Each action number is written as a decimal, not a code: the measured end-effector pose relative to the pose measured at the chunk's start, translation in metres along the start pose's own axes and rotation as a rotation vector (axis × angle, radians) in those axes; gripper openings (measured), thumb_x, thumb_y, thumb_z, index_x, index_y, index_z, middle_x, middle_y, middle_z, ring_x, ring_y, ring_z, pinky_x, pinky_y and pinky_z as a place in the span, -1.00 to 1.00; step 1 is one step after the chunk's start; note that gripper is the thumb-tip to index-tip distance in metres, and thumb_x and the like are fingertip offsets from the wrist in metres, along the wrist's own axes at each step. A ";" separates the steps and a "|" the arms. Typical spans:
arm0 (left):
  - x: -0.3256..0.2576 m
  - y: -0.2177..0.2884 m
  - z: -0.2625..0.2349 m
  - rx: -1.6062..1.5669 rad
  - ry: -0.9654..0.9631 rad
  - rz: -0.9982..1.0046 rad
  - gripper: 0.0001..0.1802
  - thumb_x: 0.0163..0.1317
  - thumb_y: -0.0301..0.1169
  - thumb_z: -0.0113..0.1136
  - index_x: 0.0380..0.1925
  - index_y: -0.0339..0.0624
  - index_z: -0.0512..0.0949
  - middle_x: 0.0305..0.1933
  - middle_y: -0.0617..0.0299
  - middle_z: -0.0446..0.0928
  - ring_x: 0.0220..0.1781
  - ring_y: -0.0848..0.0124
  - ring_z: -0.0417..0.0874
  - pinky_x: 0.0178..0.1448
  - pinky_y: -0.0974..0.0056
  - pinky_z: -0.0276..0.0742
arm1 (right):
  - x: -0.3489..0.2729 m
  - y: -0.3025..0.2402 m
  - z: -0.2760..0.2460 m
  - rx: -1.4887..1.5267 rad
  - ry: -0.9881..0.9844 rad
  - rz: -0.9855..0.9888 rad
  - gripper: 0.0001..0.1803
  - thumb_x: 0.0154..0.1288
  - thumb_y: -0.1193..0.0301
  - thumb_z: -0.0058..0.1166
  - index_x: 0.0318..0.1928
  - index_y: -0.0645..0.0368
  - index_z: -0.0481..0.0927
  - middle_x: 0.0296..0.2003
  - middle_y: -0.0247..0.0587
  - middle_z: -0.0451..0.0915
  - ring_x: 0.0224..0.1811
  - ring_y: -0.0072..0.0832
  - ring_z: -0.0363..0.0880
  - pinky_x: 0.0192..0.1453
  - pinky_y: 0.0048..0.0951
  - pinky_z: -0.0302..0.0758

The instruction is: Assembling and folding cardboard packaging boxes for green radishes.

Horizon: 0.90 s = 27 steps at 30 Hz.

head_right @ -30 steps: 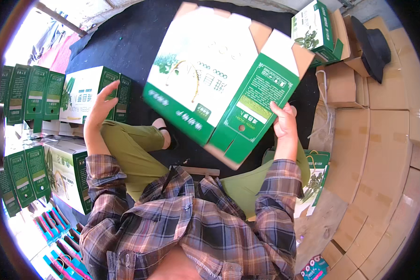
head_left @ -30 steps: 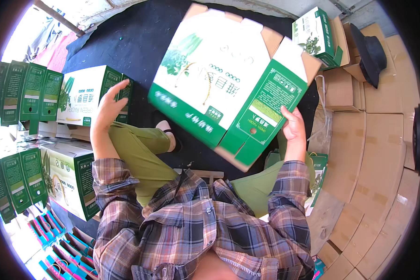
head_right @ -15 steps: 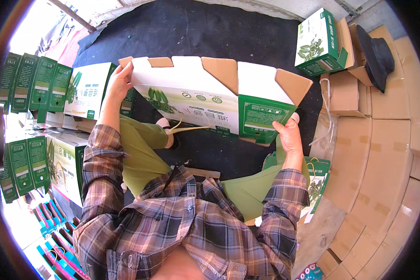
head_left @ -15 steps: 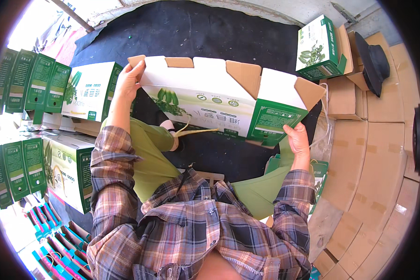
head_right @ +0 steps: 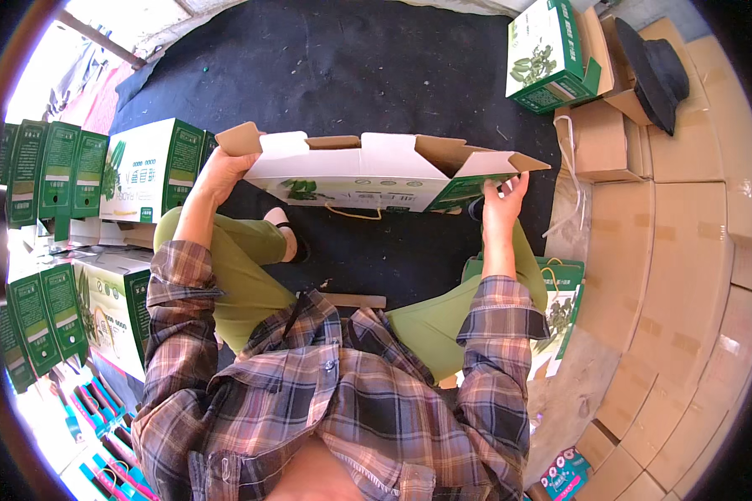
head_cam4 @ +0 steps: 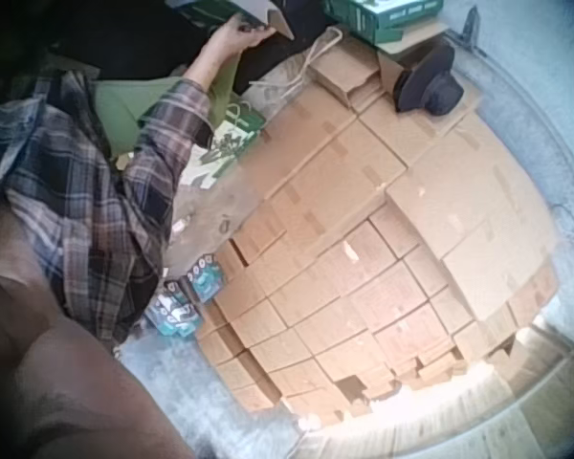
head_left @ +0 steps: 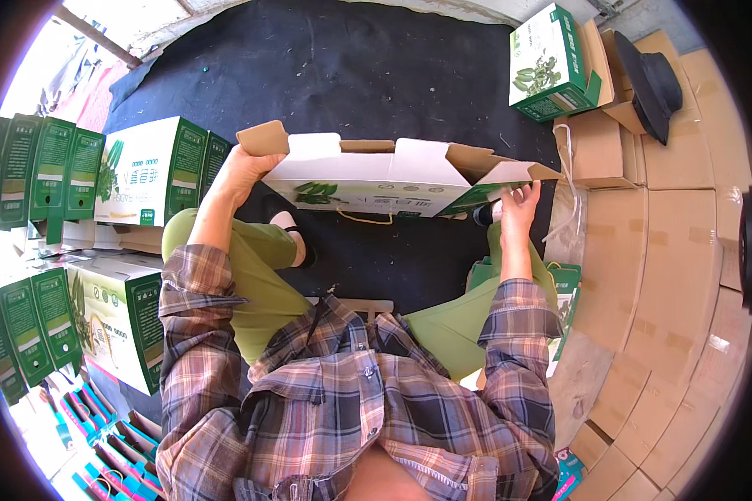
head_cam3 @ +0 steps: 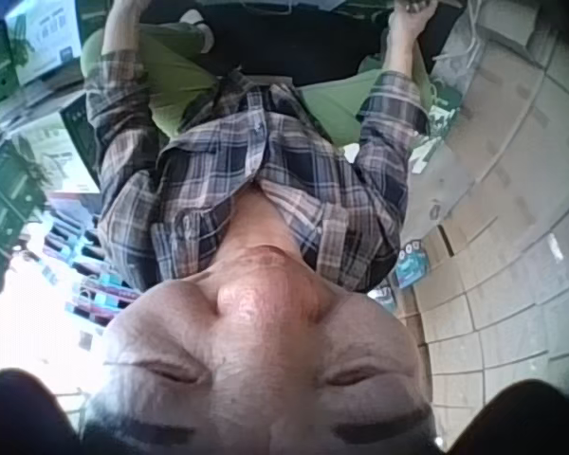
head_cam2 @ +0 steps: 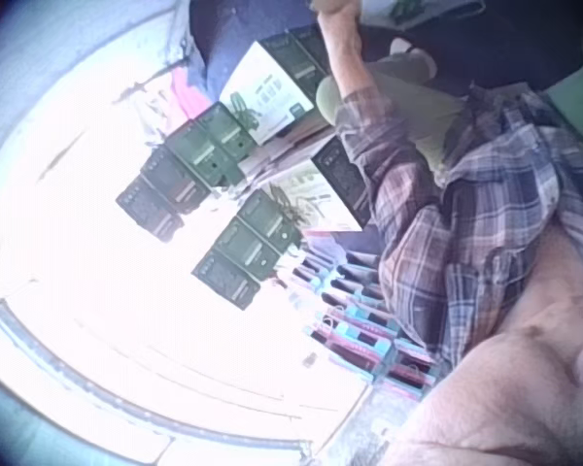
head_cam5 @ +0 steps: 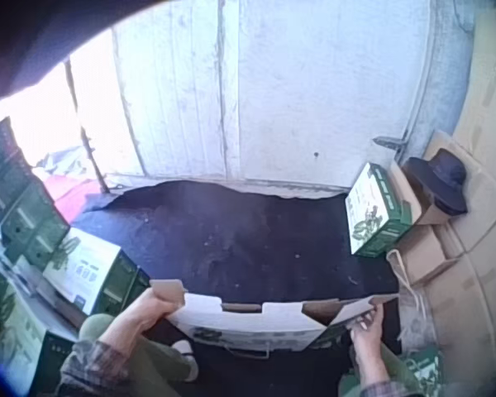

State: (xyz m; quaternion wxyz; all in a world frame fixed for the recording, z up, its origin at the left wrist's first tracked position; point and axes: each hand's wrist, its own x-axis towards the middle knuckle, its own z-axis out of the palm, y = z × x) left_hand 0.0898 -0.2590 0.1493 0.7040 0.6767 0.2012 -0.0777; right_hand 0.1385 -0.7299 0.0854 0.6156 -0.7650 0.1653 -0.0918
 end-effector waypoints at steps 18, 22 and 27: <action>-0.028 0.013 0.015 0.300 -0.118 0.308 -0.62 0.00 -0.49 0.42 -0.13 -0.26 0.59 -0.27 0.34 0.61 -0.25 0.57 0.56 -0.16 0.39 0.51 | -0.018 -0.055 0.061 -0.494 0.141 -0.431 0.02 -0.03 0.67 0.07 0.41 0.43 -0.24 0.41 0.38 -0.20 0.49 0.17 -0.21 0.54 -0.08 -0.18; -0.030 0.024 0.026 0.420 0.256 0.536 -0.52 0.03 -0.52 0.37 0.02 -0.19 0.55 -0.08 0.25 0.57 -0.03 0.48 0.54 0.05 0.32 0.49 | -0.024 -0.055 0.069 -0.481 0.166 -0.446 0.00 -0.04 0.70 0.00 0.41 0.41 -0.23 0.40 0.37 -0.18 0.49 0.16 -0.22 0.55 -0.07 -0.20; -0.065 0.067 0.058 1.199 0.217 1.083 -0.38 -0.09 -0.37 0.44 0.08 -0.08 0.51 0.01 0.18 0.48 0.12 0.21 0.49 0.31 0.01 0.33 | -0.032 -0.057 0.074 -0.462 0.200 -0.466 -0.02 -0.08 0.71 -0.06 0.40 0.44 -0.20 0.40 0.33 -0.15 0.49 0.12 -0.21 0.55 -0.10 -0.18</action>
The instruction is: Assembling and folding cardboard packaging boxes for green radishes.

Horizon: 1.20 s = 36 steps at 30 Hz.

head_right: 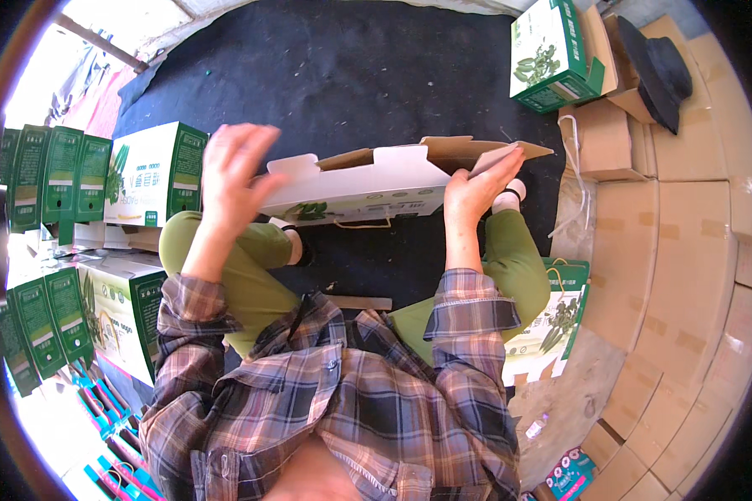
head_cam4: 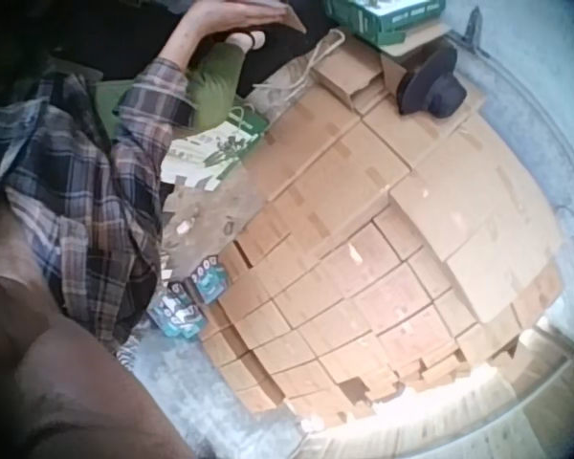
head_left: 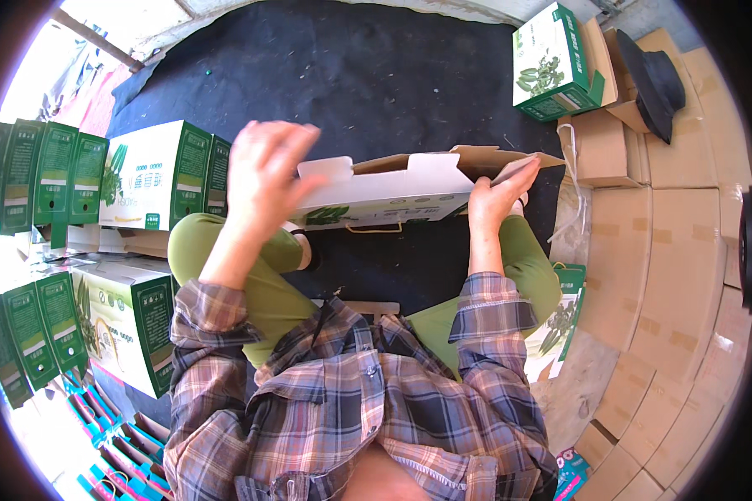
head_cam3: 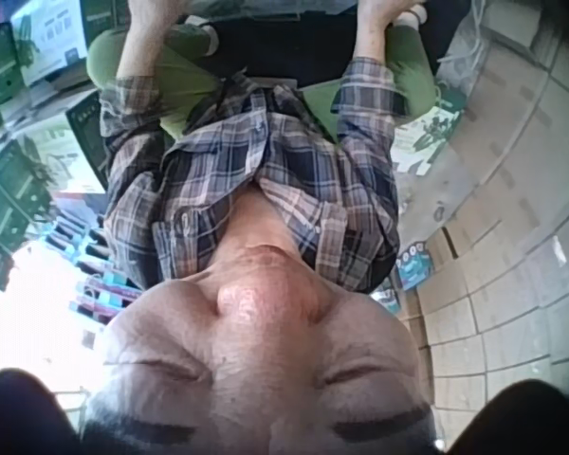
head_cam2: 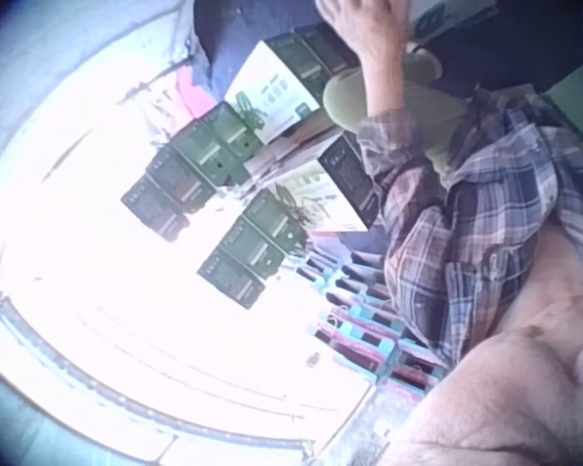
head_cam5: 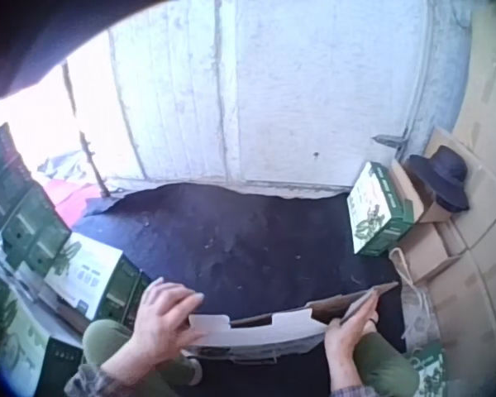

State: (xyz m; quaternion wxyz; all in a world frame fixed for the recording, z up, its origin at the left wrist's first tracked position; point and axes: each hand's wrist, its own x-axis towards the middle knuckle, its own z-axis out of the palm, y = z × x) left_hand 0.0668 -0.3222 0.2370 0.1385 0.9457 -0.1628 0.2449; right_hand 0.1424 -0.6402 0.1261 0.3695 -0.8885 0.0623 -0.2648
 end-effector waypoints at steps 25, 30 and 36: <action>0.033 -0.028 0.021 -0.145 -0.045 -0.479 -0.90 0.07 -0.41 0.24 -0.40 -0.10 0.67 -0.34 0.15 0.53 -0.27 0.15 0.61 -0.17 0.17 0.53 | -0.007 0.003 -0.049 0.676 -0.304 0.231 -0.12 -0.05 0.84 -0.29 0.40 0.13 0.12 0.28 -0.10 0.29 0.33 -0.35 0.29 0.41 -0.38 0.21; 0.030 -0.042 0.016 -0.060 0.114 -0.316 -0.92 0.11 -0.54 0.14 -0.39 -0.18 0.60 -0.26 0.17 0.54 -0.17 0.11 0.58 -0.08 0.17 0.51 | 0.005 0.007 -0.077 0.926 -0.569 0.538 -0.18 0.05 0.71 -0.17 0.41 0.09 0.13 0.21 -0.17 0.35 0.22 -0.40 0.39 0.18 -0.33 0.49; 0.000 -0.044 0.023 -0.215 -0.124 -0.113 -0.79 -0.01 -0.67 0.14 -0.38 -0.15 0.60 -0.23 0.15 0.56 -0.12 0.11 0.55 -0.05 0.14 0.51 | -0.002 0.014 -0.072 0.969 -0.596 0.546 -0.21 0.08 0.70 -0.16 0.40 0.07 0.14 0.22 -0.18 0.33 0.19 -0.40 0.42 0.11 -0.33 0.54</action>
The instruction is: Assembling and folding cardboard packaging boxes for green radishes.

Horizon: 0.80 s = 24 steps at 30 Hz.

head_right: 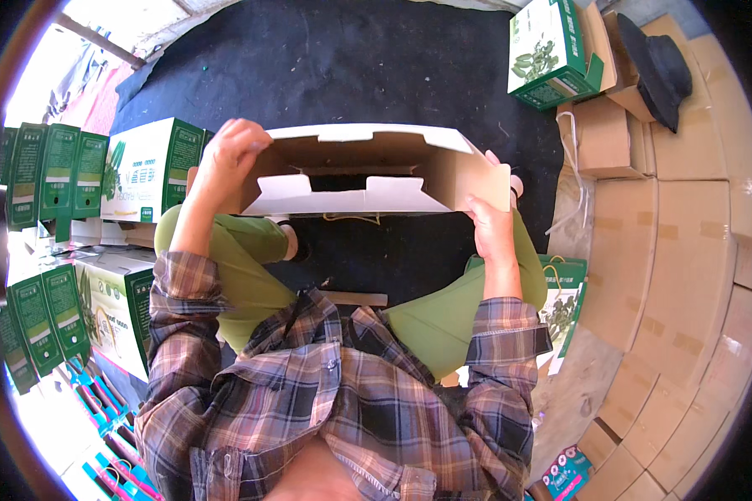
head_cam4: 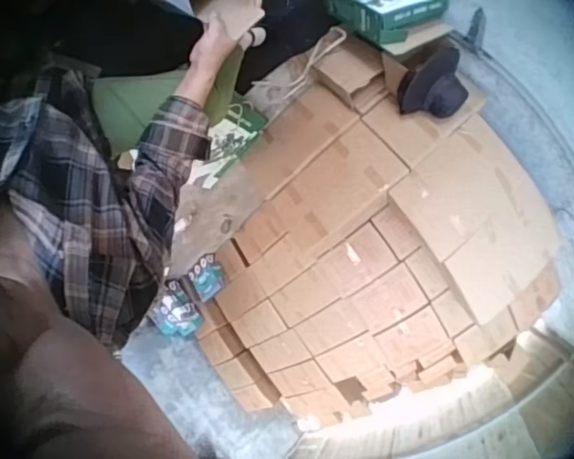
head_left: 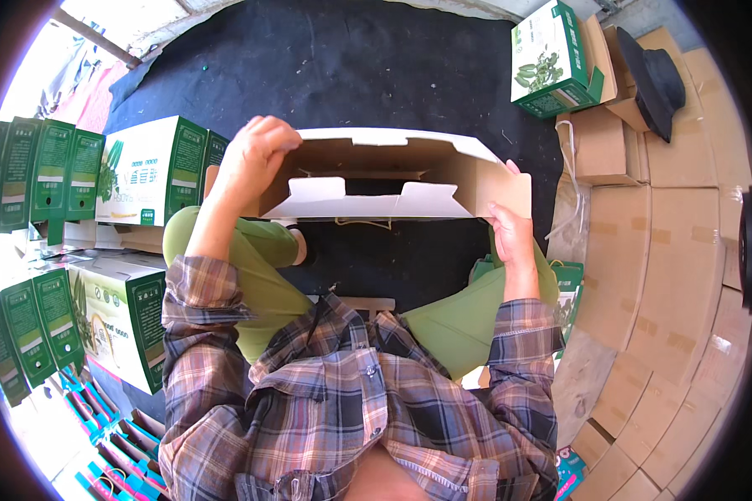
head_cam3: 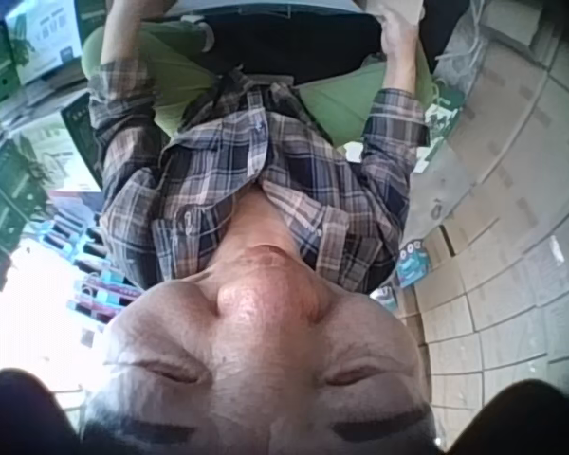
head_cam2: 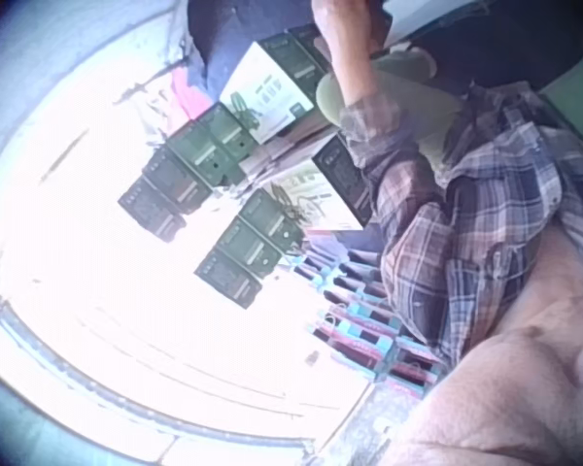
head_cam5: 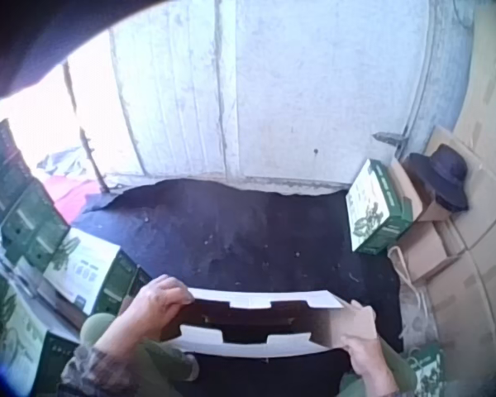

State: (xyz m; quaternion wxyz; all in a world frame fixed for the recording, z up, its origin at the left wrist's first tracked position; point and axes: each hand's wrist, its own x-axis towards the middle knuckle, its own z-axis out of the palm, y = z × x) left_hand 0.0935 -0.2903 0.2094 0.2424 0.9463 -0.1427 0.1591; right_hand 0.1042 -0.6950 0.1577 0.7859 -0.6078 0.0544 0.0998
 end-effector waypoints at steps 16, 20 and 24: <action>-0.034 -0.004 0.005 0.138 -0.464 0.010 -0.55 -0.25 -0.52 0.41 -0.22 0.00 0.65 0.05 0.20 0.45 0.18 0.18 0.42 0.29 0.08 0.33 | -0.014 -0.017 0.021 -0.238 -0.327 -0.104 -0.05 0.16 0.20 0.31 0.45 0.09 0.05 0.40 -0.08 0.11 0.42 -0.28 0.16 0.40 -0.29 0.19; -0.033 -0.001 0.002 0.151 -0.487 0.006 -0.52 -0.29 -0.48 0.45 -0.21 -0.01 0.65 0.05 0.20 0.45 0.17 0.18 0.42 0.30 0.08 0.32 | 0.001 -0.012 0.010 -0.346 -0.410 -0.091 -0.23 0.22 0.08 0.23 0.35 0.14 0.30 0.41 -0.06 0.14 0.48 -0.29 0.05 0.47 -0.27 0.05; -0.034 -0.003 0.004 0.132 -0.442 0.034 -0.52 -0.28 -0.32 0.49 -0.22 -0.04 0.66 0.04 0.19 0.46 0.17 0.16 0.42 0.34 0.02 0.27 | 0.003 -0.013 0.022 -0.575 -0.335 -0.119 -0.51 0.33 0.31 0.14 0.24 0.13 0.44 0.38 -0.16 0.22 0.37 -0.39 0.26 0.22 -0.43 0.42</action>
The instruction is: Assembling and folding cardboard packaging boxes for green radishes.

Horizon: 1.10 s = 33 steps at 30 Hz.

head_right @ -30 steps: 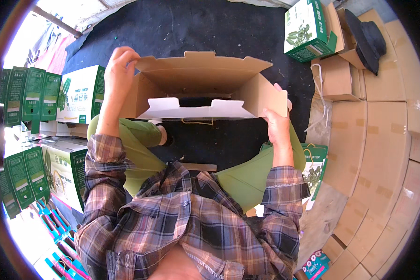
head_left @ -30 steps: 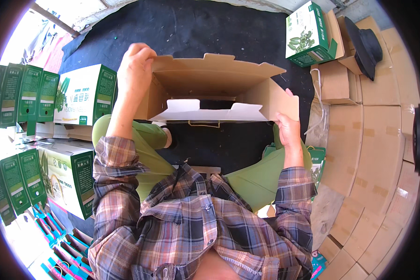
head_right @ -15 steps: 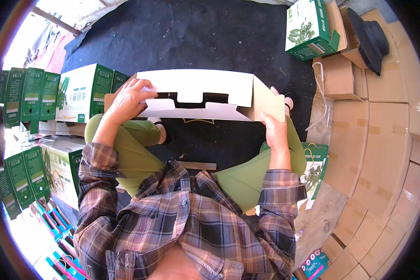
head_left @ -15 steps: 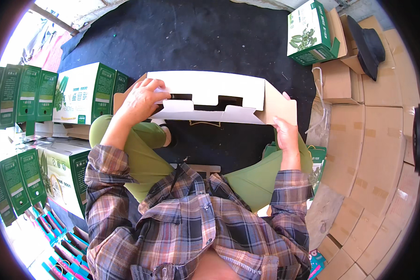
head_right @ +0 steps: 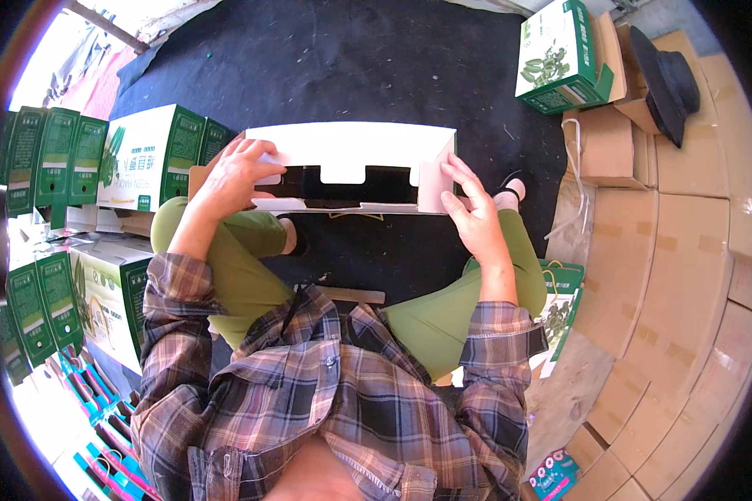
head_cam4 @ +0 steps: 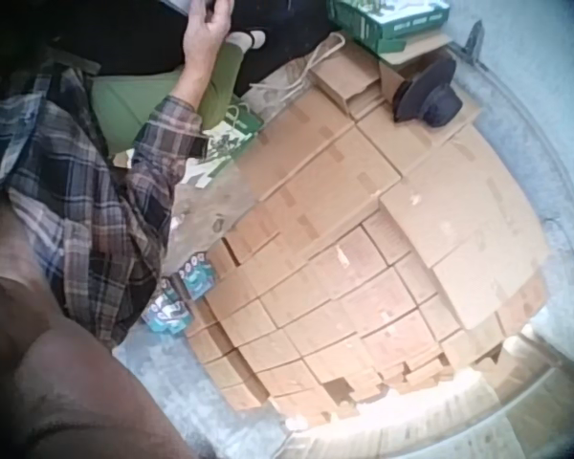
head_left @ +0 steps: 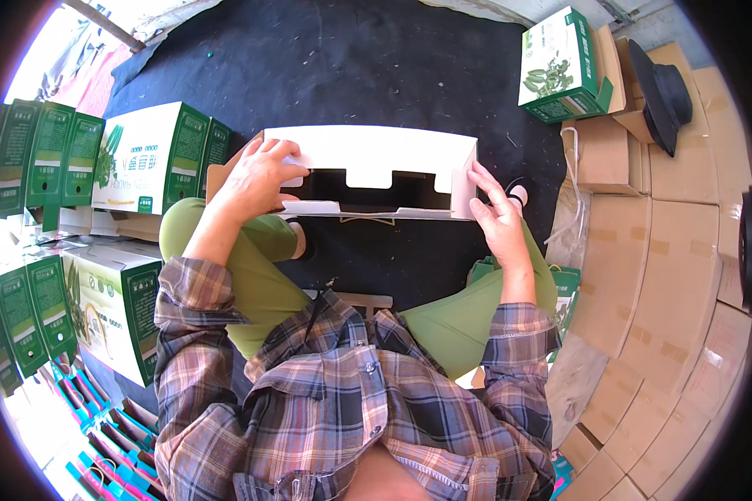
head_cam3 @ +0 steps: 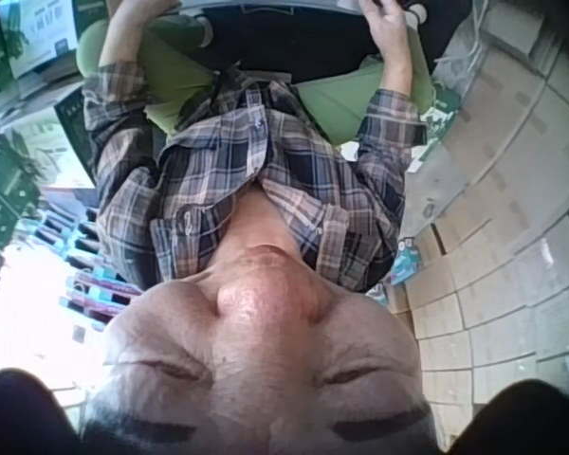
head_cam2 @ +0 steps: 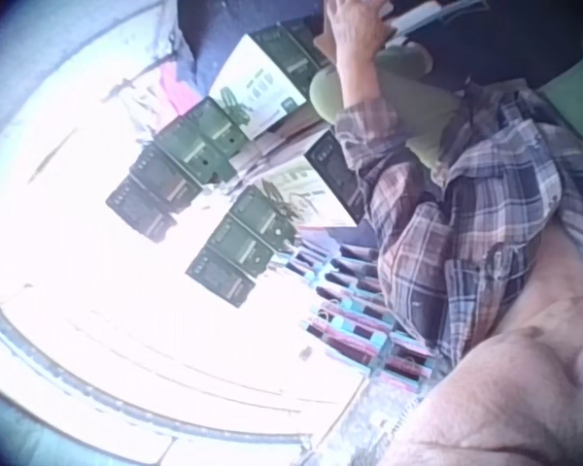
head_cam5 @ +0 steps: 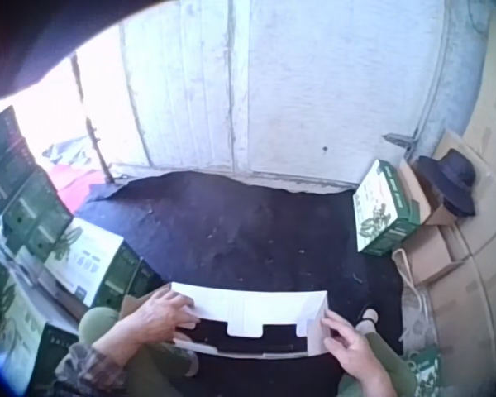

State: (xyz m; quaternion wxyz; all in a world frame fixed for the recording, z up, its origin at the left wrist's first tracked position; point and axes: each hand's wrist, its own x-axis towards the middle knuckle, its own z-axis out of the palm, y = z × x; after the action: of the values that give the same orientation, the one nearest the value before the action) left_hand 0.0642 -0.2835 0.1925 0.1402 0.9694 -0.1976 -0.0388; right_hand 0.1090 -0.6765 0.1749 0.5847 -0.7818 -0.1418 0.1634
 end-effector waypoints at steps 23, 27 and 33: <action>-0.071 0.038 -0.018 -0.437 0.855 -0.287 -0.37 0.08 -0.08 0.32 0.09 -0.25 0.49 -0.05 0.09 0.52 0.00 0.25 0.53 0.10 0.19 0.46 | 0.001 0.029 0.007 -0.383 -0.046 -0.052 -0.52 0.34 0.11 0.05 0.18 0.05 0.52 0.45 -0.15 0.07 0.43 -0.13 0.10 0.46 -0.18 0.08; -0.075 0.046 0.003 -0.648 0.496 -0.323 0.14 -0.07 0.38 0.21 0.34 -0.24 0.21 0.18 0.09 0.43 0.30 0.23 0.38 0.36 0.08 0.23 | 0.001 0.028 0.008 -0.411 -0.056 -0.060 -0.48 0.35 0.05 0.02 0.19 0.08 0.51 0.45 -0.15 0.06 0.42 -0.13 0.10 0.46 -0.19 0.09; -0.042 0.046 0.049 -0.258 0.322 -0.277 -0.33 0.02 -0.26 0.37 0.18 -0.15 0.42 0.07 0.12 0.52 0.18 0.09 0.45 0.25 0.05 0.30 | 0.005 0.030 0.013 -0.354 -0.018 -0.061 -0.45 0.37 0.00 -0.02 0.17 0.13 0.52 0.43 -0.14 0.10 0.39 -0.13 0.15 0.44 -0.20 0.12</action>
State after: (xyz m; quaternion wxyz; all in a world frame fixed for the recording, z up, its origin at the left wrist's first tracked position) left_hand 0.0023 -0.3205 0.1601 0.2861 0.9550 -0.0314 0.0723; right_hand 0.1087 -0.6718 0.1426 0.4416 -0.8663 -0.1972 0.1252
